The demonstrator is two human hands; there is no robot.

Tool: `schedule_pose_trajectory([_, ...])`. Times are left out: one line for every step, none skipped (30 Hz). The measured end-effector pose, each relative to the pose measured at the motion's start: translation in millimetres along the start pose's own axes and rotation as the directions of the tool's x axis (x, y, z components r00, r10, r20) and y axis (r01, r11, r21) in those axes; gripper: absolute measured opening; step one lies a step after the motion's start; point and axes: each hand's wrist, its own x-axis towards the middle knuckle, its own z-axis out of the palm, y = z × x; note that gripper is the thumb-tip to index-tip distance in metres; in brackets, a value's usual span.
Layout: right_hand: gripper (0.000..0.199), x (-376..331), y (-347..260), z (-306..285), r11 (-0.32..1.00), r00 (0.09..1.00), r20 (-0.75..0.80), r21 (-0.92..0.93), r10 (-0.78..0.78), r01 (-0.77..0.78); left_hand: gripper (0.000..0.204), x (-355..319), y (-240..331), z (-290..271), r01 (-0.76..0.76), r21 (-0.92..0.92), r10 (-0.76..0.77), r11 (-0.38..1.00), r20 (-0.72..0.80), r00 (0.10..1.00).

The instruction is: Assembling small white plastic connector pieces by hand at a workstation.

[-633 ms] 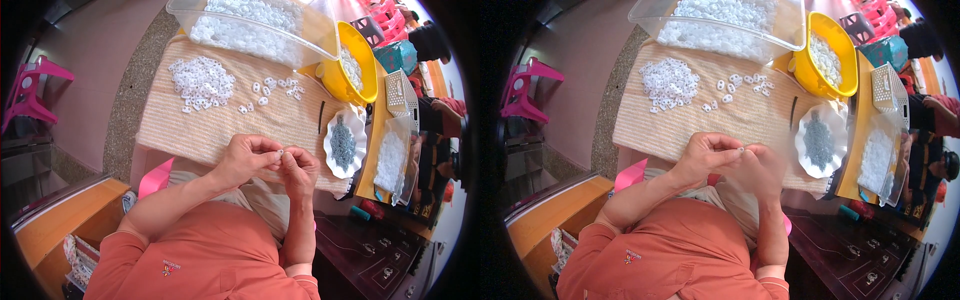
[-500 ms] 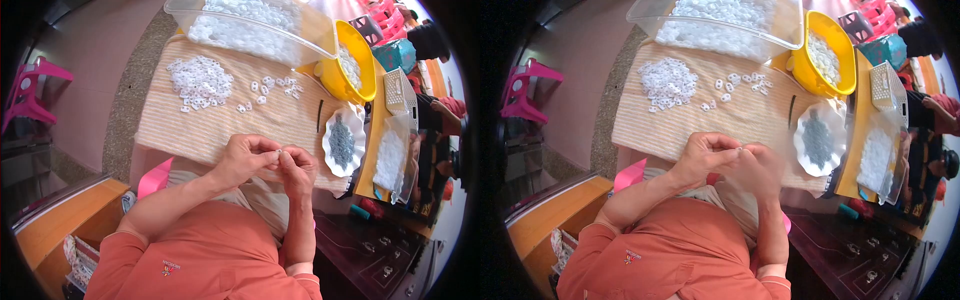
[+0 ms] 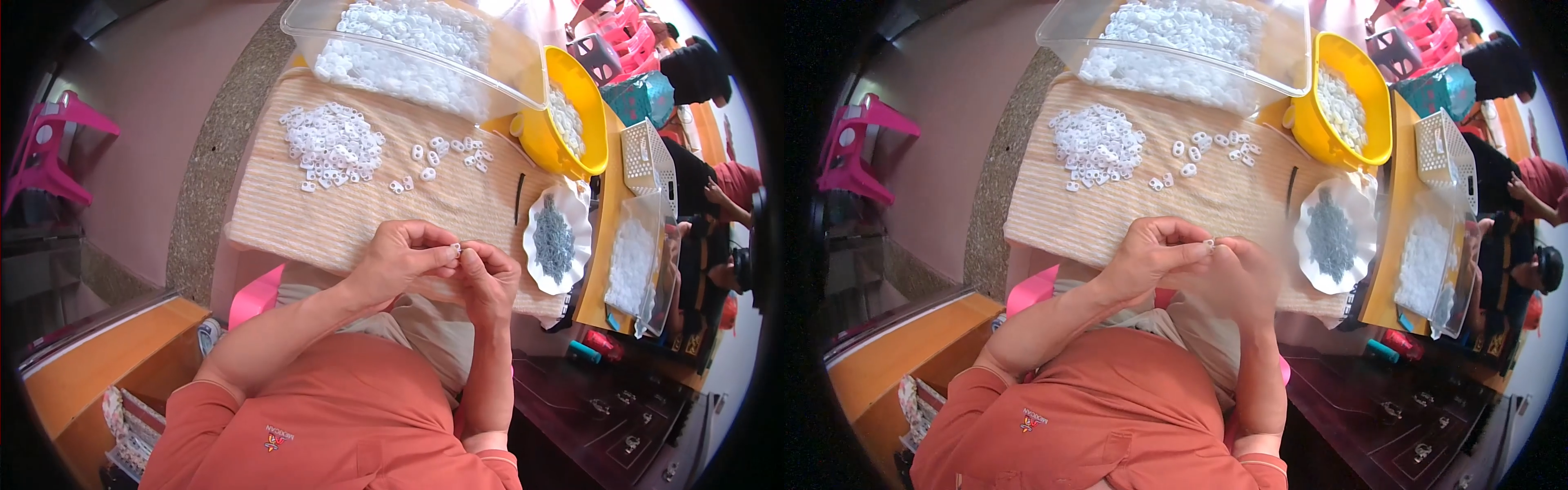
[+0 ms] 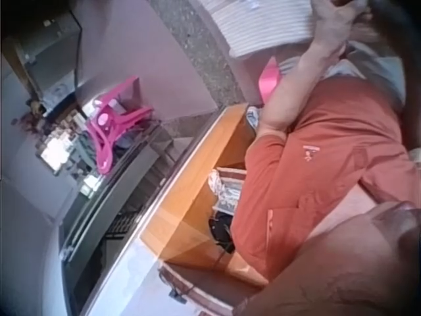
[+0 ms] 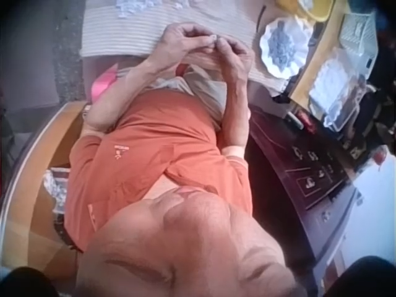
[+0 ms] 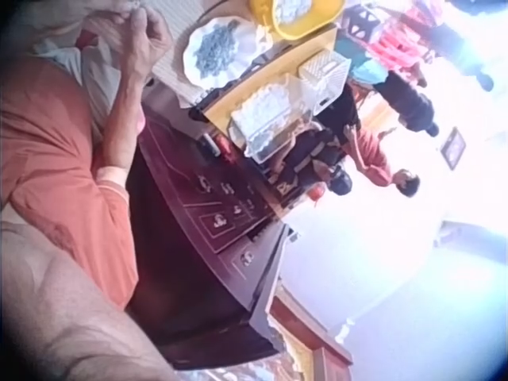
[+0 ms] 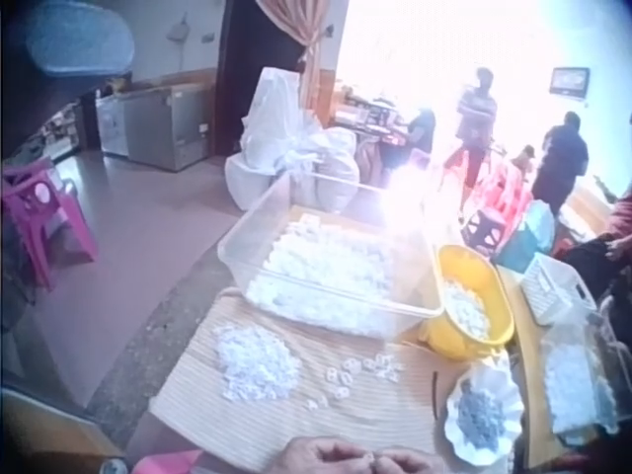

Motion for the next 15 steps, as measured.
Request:
schedule_pose_trajectory([0.020,0,-2,1,1.000,1.000,-0.027,-0.029,0.007,-0.007,0.015,0,1,0,0.000,-0.004,0.000,1.000,-0.001,1.000])
schedule_pose_trajectory([0.020,1,-3,0,0.999,1.000,-0.025,-0.033,0.009,-0.010,0.015,0,3,0,0.003,-0.012,-0.003,1.000,-0.002,1.000])
schedule_pose_trajectory([0.018,2,-4,-1,0.999,1.000,0.001,-0.032,-0.024,0.024,0.015,0,5,0,0.007,-0.020,-0.007,1.000,-0.002,1.000])
schedule_pose_trajectory([0.015,4,-5,-3,0.998,0.998,0.027,-0.028,-0.059,0.060,0.015,0,6,0,0.006,-0.022,-0.006,1.000,-0.004,1.000])
schedule_pose_trajectory([0.015,7,-6,-7,0.998,0.998,0.030,-0.029,-0.058,0.059,0.014,0,7,0,-0.007,-0.048,0.006,0.999,-0.012,1.000])
schedule_pose_trajectory([0.015,11,-7,-12,0.987,0.988,0.091,-0.089,-0.124,0.132,0.014,-1,8,-1,-0.020,-0.073,0.018,0.997,-0.021,1.000])
schedule_pose_trajectory([0.015,16,-12,-11,0.968,0.970,0.156,-0.143,-0.186,0.208,0.014,0,7,-2,-0.022,-0.075,0.021,0.997,-0.023,1.000])
schedule_pose_trajectory([0.013,18,-24,-8,1.000,0.996,0.086,-0.018,0.022,-0.020,0.014,0,7,-3,-0.035,-0.114,0.032,0.993,-0.032,0.999])
schedule_pose_trajectory([0.013,25,-28,-4,1.000,0.996,0.090,-0.019,0.020,-0.019,0.015,0,7,-4,-0.049,-0.152,0.043,0.987,-0.041,0.998])
schedule_pose_trajectory([0.012,33,-33,-1,0.989,0.995,0.088,-0.136,-0.043,0.054,0.015,-1,8,-3,-0.049,-0.152,0.044,0.987,-0.038,0.998])
schedule_pose_trajectory([0.012,41,-36,2,0.960,0.990,0.094,-0.251,-0.107,0.127,0.016,-1,9,-3,-0.065,-0.177,0.057,0.982,-0.052,0.997])
schedule_pose_trajectory([0.015,50,-32,4,0.934,0.966,0.145,-0.260,-0.215,0.246,0.016,-1,10,-2,-0.082,-0.201,0.070,0.976,-0.065,0.995])
schedule_pose_trajectory([0.015,57,-35,9,0.933,0.965,0.146,-0.259,-0.219,0.251,0.016,-1,12,-3,-0.086,-0.200,0.074,0.976,-0.065,0.995])
schedule_pose_trajectory([0.017,63,-40,15,0.888,0.942,0.212,-0.329,-0.261,0.320,0.017,-1,13,-3,-0.089,-0.212,0.072,0.973,-0.086,0.994])
schedule_pose_trajectory([0.021,67,-45,21,0.834,0.914,0.278,-0.391,-0.296,0.389,0.017,-1,14,-4,-0.092,-0.224,0.070,0.970,-0.106,0.992])
